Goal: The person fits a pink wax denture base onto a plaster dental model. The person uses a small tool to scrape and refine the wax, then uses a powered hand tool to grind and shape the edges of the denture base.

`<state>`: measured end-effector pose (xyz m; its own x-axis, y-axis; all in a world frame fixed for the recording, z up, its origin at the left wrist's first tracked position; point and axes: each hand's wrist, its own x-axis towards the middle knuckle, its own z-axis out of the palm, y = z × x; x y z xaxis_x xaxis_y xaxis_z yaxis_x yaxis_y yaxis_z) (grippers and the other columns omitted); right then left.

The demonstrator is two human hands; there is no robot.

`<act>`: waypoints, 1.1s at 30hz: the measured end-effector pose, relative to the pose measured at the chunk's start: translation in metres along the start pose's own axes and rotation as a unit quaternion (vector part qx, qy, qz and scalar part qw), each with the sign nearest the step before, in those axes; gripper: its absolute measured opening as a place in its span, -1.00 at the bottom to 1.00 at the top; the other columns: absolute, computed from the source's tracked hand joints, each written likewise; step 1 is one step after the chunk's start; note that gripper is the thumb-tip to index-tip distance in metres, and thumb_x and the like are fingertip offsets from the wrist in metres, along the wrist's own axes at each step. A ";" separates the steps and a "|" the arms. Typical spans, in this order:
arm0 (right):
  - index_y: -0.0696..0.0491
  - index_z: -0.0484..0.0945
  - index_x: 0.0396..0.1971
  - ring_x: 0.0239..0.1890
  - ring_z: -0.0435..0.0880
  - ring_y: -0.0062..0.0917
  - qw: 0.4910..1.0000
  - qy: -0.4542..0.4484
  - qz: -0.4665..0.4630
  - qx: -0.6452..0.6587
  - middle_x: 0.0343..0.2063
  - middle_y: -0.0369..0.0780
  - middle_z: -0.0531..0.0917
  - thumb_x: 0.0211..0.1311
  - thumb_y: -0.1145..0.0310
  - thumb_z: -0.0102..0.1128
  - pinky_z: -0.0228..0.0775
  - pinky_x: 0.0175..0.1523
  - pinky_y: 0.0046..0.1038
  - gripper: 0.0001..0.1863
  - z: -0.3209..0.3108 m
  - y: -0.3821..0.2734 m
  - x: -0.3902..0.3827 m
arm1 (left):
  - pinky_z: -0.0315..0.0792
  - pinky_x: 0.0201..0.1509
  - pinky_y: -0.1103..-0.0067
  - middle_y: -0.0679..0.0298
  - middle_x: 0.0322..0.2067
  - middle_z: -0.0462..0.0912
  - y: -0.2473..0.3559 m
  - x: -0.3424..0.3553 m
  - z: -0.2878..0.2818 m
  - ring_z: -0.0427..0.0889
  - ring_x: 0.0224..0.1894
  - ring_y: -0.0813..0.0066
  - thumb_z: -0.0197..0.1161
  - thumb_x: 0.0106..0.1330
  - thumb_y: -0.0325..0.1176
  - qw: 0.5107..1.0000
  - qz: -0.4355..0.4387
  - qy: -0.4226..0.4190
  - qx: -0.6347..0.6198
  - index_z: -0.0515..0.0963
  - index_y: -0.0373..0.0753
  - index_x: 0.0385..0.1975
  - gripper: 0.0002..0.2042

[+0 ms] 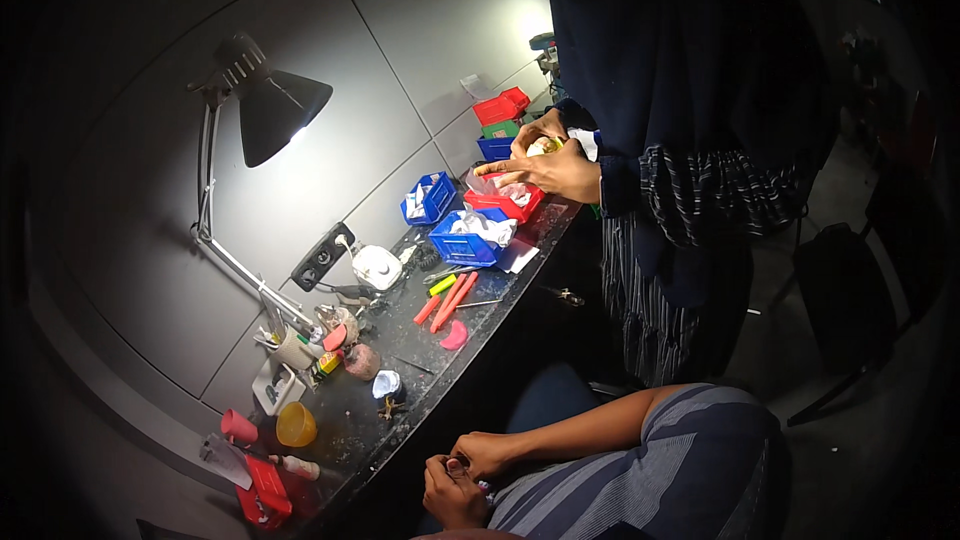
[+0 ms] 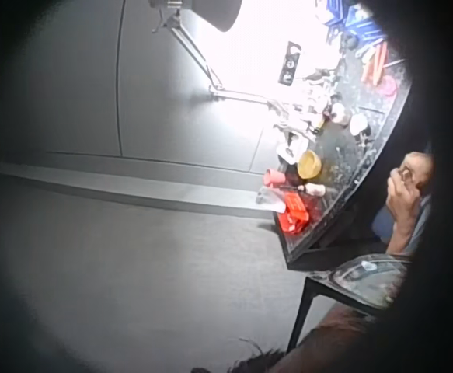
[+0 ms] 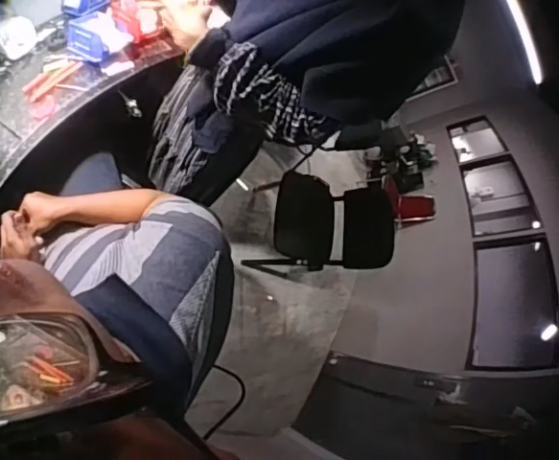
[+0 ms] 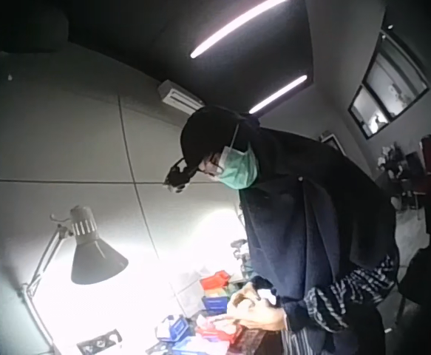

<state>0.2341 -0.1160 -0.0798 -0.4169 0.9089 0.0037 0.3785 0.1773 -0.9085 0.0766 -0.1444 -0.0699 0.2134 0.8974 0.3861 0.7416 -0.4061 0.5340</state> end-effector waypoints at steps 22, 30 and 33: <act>0.24 0.67 -0.22 -0.25 0.78 -0.30 1.000 -0.021 0.020 -0.008 -0.38 -0.04 0.76 0.04 0.31 0.43 0.57 -0.16 -0.29 -0.65 -0.006 0.001 -0.003 | 0.45 -0.25 0.06 -0.06 -0.29 0.63 0.008 -0.003 -0.008 0.64 -0.29 -0.24 -0.10 0.56 0.14 1.000 0.006 0.001 0.001 0.47 -0.28 -0.17 -0.48; 0.22 0.68 -0.25 -0.22 0.79 -0.24 0.998 -0.045 0.039 -0.028 -0.36 -0.02 0.77 0.03 0.33 0.40 0.57 -0.15 -0.25 -0.68 -0.004 -0.004 -0.003 | 0.45 -0.24 0.06 -0.04 -0.29 0.62 0.009 -0.004 -0.008 0.64 -0.27 -0.24 -0.08 0.55 0.14 1.000 0.001 0.010 0.011 0.47 -0.28 -0.17 -0.49; 0.18 0.67 -0.29 -0.24 0.79 -0.24 0.999 -0.026 -0.003 -0.020 -0.37 -0.03 0.76 0.07 0.32 0.37 0.55 -0.18 -0.24 -0.73 -0.001 0.005 -0.002 | 0.46 -0.22 0.06 -0.02 -0.31 0.59 0.016 -0.003 -0.008 0.63 -0.24 -0.19 -0.03 0.53 0.11 0.999 0.031 0.009 0.031 0.47 -0.25 -0.17 -0.54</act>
<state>0.2380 -0.1168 -0.0836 -0.4621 0.8867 -0.0140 0.4085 0.1988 -0.8908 0.0821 -0.1550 -0.0564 0.2484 0.8678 0.4303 0.7661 -0.4479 0.4610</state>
